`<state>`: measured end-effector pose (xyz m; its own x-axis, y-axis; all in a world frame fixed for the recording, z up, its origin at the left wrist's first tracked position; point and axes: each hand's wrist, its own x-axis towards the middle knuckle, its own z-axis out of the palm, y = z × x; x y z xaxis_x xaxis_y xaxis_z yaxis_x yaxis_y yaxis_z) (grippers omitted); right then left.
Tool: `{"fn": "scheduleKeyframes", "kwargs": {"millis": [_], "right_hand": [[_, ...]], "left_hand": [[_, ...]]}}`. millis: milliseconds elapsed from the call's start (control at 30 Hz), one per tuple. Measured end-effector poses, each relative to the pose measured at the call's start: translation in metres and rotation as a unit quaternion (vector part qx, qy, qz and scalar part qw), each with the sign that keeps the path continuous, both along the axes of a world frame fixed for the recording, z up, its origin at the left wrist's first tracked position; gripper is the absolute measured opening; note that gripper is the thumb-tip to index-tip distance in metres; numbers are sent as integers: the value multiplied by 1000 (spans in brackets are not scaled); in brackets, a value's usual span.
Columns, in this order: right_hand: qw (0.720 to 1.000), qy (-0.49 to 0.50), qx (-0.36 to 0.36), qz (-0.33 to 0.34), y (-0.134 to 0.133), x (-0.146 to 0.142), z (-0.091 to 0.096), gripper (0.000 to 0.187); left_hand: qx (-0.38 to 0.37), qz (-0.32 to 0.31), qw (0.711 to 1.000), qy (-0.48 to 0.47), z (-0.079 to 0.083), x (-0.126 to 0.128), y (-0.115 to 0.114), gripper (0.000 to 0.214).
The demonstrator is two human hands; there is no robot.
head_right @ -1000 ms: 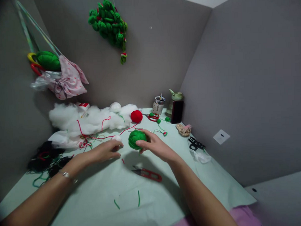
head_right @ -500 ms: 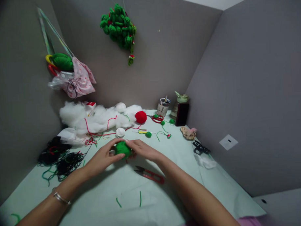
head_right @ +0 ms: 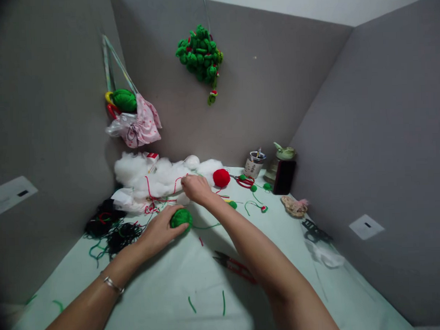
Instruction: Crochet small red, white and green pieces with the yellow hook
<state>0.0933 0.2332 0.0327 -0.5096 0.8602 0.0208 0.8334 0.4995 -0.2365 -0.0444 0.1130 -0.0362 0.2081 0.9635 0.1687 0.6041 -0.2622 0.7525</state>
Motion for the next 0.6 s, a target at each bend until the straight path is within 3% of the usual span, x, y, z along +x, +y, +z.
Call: {"fn": "scheduleKeyframes", "kwargs": {"millis": [133,233,333,467,600], "right_hand": [[999,38,5,33,-16,-52,6,35],[997,82,1,10,-17,-91,6,38],[991,127,-44,-18,-2,-115,10,37],[967,229,-105,-34,21,-107,26,37],[920,375,-97,-50,24,-53,61,31]], "left_hand": [[72,50,993,85,-2,-7,4,56],[112,18,986,124,-6,2,0,66],[143,-28,978,146,-9,14,-6,63],[159,-60,973,154,-9,22,-12,56],[165,-72,975,131,-12,20,-12,50]]}}
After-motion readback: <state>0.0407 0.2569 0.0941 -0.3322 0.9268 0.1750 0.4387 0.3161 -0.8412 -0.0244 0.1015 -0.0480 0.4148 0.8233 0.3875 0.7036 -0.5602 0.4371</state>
